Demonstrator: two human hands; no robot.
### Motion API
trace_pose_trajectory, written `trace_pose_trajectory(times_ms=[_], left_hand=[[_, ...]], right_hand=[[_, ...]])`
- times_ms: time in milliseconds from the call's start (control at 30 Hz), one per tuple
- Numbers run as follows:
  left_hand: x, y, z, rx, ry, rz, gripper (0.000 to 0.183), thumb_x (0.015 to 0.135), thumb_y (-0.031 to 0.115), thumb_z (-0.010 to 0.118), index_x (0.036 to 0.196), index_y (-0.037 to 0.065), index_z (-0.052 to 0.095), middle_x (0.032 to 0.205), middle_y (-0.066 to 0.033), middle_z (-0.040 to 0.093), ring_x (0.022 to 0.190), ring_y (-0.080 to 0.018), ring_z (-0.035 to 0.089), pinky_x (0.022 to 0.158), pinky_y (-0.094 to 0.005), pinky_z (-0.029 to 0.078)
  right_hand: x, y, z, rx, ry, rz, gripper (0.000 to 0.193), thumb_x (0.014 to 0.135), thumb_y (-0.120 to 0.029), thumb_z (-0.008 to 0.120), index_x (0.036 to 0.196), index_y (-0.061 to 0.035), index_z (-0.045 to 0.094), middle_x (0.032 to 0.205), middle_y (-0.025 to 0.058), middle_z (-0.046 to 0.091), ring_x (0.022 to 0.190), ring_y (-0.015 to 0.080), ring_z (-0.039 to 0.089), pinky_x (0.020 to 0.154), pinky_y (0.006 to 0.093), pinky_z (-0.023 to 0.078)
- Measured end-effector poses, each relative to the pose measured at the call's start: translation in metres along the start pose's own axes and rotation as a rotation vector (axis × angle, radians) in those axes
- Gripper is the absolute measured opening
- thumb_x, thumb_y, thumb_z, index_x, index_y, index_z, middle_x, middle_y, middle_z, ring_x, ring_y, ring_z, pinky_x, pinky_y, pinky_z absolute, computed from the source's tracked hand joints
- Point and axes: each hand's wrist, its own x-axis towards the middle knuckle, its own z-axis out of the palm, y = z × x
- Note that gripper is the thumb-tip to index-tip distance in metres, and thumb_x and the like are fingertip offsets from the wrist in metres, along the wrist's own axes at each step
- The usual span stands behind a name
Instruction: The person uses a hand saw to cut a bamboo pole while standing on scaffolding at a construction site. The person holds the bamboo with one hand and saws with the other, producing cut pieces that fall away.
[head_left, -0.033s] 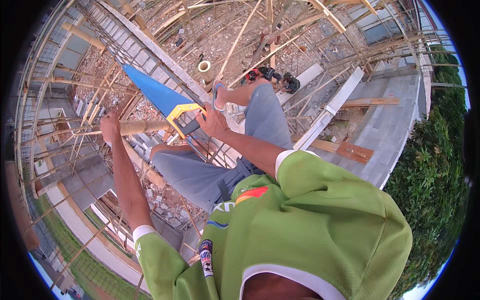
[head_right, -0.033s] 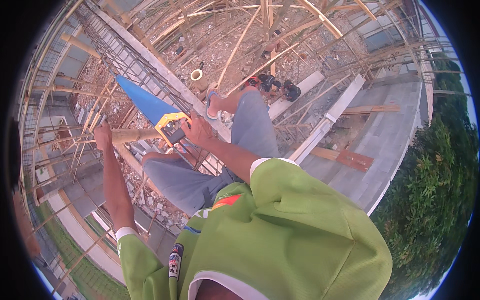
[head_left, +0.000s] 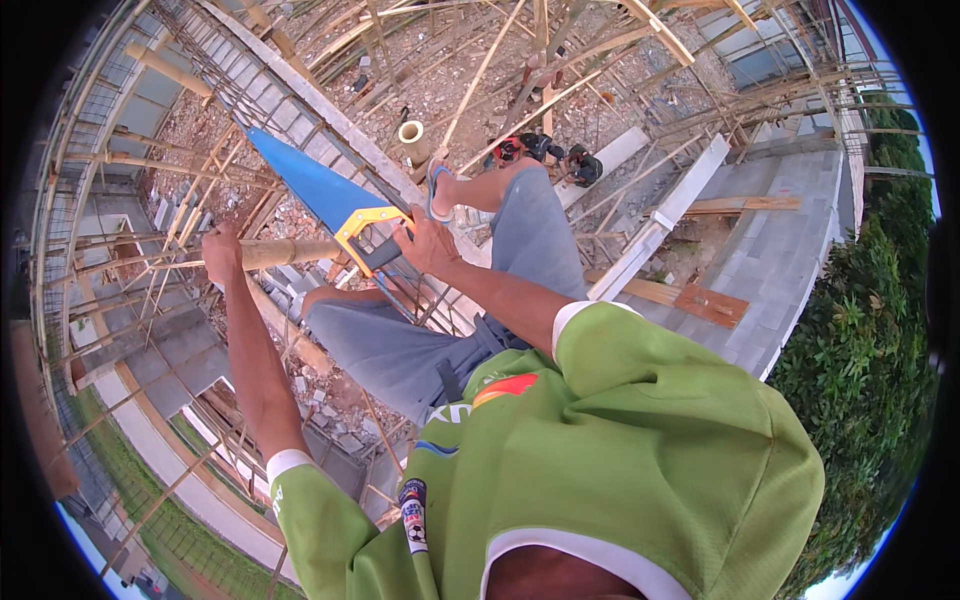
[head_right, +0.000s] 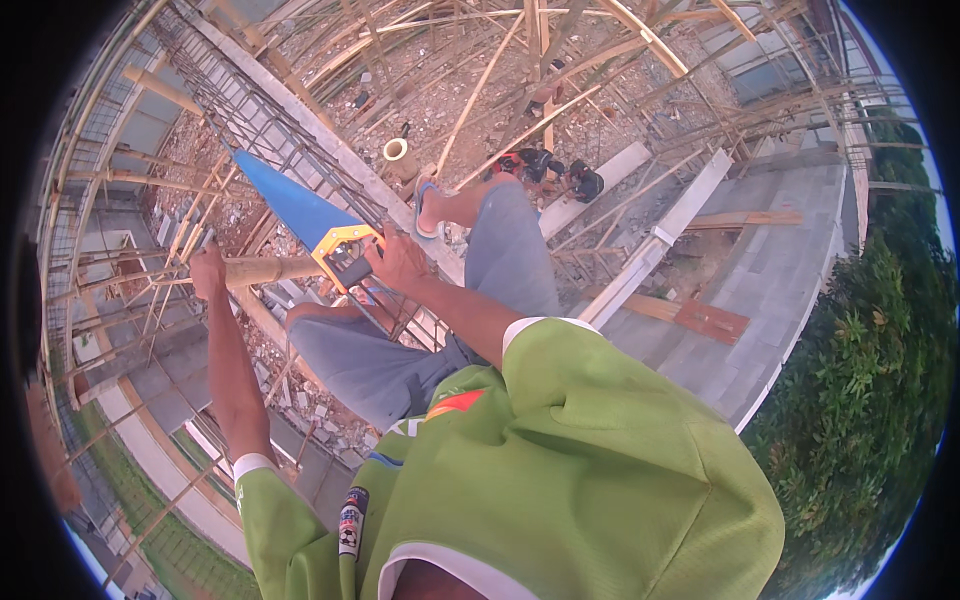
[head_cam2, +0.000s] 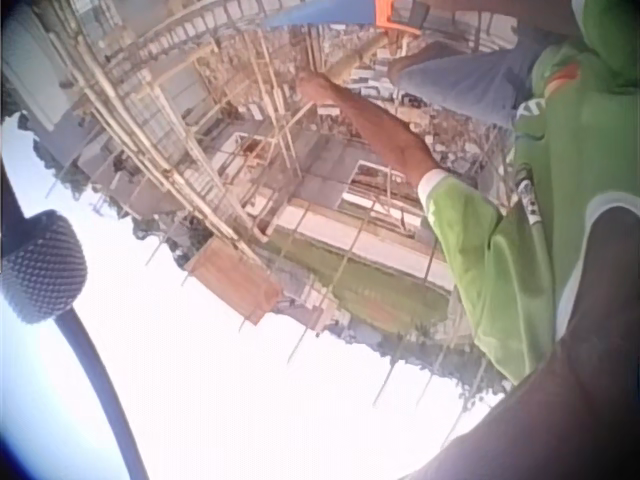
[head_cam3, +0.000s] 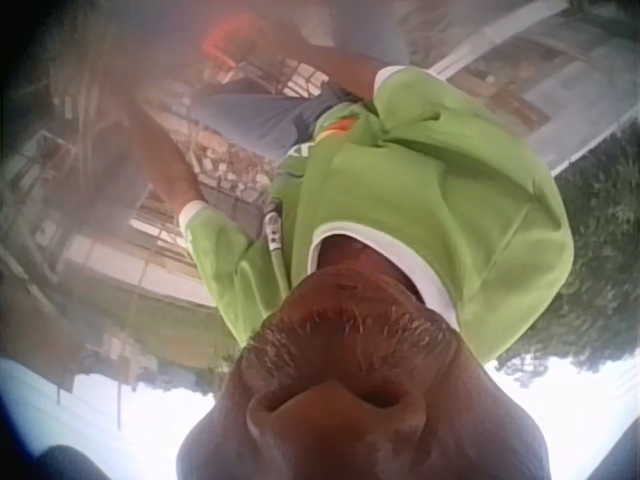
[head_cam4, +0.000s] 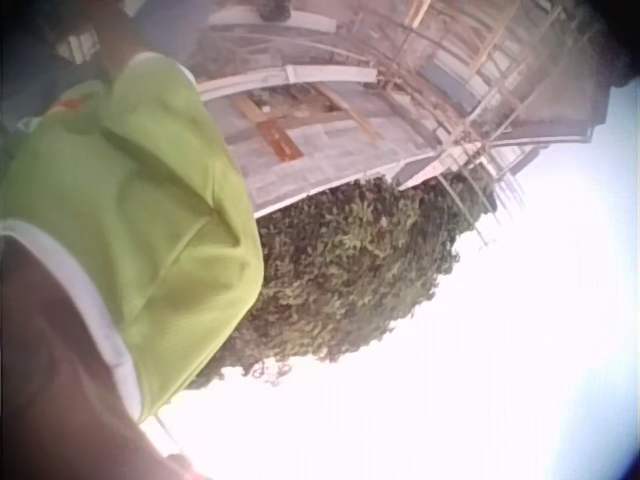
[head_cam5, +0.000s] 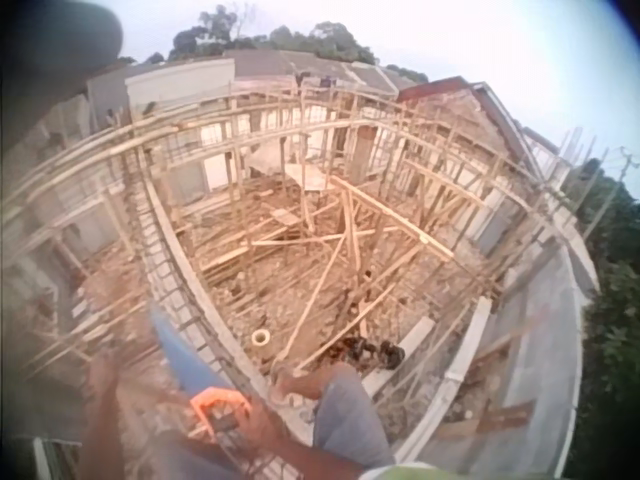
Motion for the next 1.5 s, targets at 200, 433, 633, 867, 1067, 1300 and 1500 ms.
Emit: trace_pose_trajectory(times_ms=[200, 433, 633, 867, 1067, 1300, 1500], left_hand=[[-0.004, 0.008, -0.002, -0.012, -0.038, -0.012, 0.051, 0.085, 0.047, 0.051, 0.121, 0.017, 0.072, 0.122, -0.0205, 0.069, 0.112, -0.0418, 0.065, 0.097, -0.054, 0.049], [0.007, 0.003, 0.01, 0.04, -0.018, 0.009, 0.052, 0.089, 0.047, 0.048, 0.12, 0.013, 0.072, 0.119, -0.0214, 0.07, 0.111, -0.0417, 0.066, 0.096, -0.0545, 0.05], [0.022, -0.009, 0.016, 0.107, -0.025, 0.02, 0.053, 0.087, 0.048, 0.049, 0.122, 0.015, 0.072, 0.122, -0.0203, 0.069, 0.112, -0.041, 0.065, 0.096, -0.0551, 0.049], [0.013, 0.002, 0.016, 0.076, -0.013, 0.06, 0.05, 0.088, 0.045, 0.048, 0.115, 0.012, 0.073, 0.116, -0.0218, 0.07, 0.106, -0.0429, 0.065, 0.092, -0.0547, 0.049], [0.028, -0.015, 0.018, 0.089, -0.049, 0.03, 0.055, 0.088, 0.052, 0.05, 0.119, 0.014, 0.073, 0.121, -0.0206, 0.069, 0.111, -0.0415, 0.065, 0.096, -0.0552, 0.05], [0.017, -0.004, 0.016, 0.087, 0.013, -0.035, 0.054, 0.088, 0.051, 0.05, 0.12, 0.014, 0.072, 0.121, -0.022, 0.069, 0.111, -0.0423, 0.065, 0.096, -0.0556, 0.049], [0.011, -0.002, 0.013, 0.033, 0.016, -0.015, 0.051, 0.086, 0.048, 0.051, 0.121, 0.017, 0.072, 0.119, -0.0225, 0.069, 0.111, -0.0429, 0.065, 0.096, -0.0559, 0.049]], right_hand=[[0.007, 0.007, 0.005, 0.008, 0.044, -0.017, 0.048, 0.092, -0.039, 0.056, 0.116, 0.0027, 0.053, 0.084, 0.0301, 0.067, 0.081, 0.049, 0.067, 0.077, 0.0567, 0.052], [0.003, 0.006, -0.006, 0.029, 0.039, 0.007, 0.05, 0.092, -0.042, 0.056, 0.117, 0.0016, 0.053, 0.084, 0.0308, 0.067, 0.081, 0.0504, 0.067, 0.077, 0.0572, 0.052], [0.0, -0.001, -0.014, 0.072, -0.049, 0.048, 0.054, 0.091, -0.042, 0.057, 0.119, 0.0037, 0.051, 0.089, 0.0301, 0.069, 0.086, 0.0486, 0.068, 0.08, 0.0562, 0.054], [0.001, 0.006, -0.014, 0.115, -0.064, 0.062, 0.056, 0.09, -0.043, 0.058, 0.119, 0.0042, 0.051, 0.092, 0.0304, 0.069, 0.085, 0.0467, 0.069, 0.079, 0.0556, 0.054], [0.0, 0.002, -0.008, 0.097, -0.028, 0.055, 0.055, 0.089, -0.043, 0.058, 0.117, 0.0039, 0.052, 0.095, 0.0292, 0.07, 0.086, 0.047, 0.069, 0.079, 0.0555, 0.055], [0.003, 0.001, -0.01, 0.046, -0.023, 0.041, 0.049, 0.091, -0.041, 0.058, 0.114, 0.0022, 0.053, 0.09, 0.0278, 0.07, 0.083, 0.0471, 0.07, 0.078, 0.0561, 0.054], [0.003, 0.005, -0.001, 0.058, 0.019, 0.003, 0.06, 0.091, -0.04, 0.057, 0.128, 0.006, 0.05, 0.086, 0.0305, 0.068, 0.084, 0.0486, 0.068, 0.077, 0.0569, 0.052]])
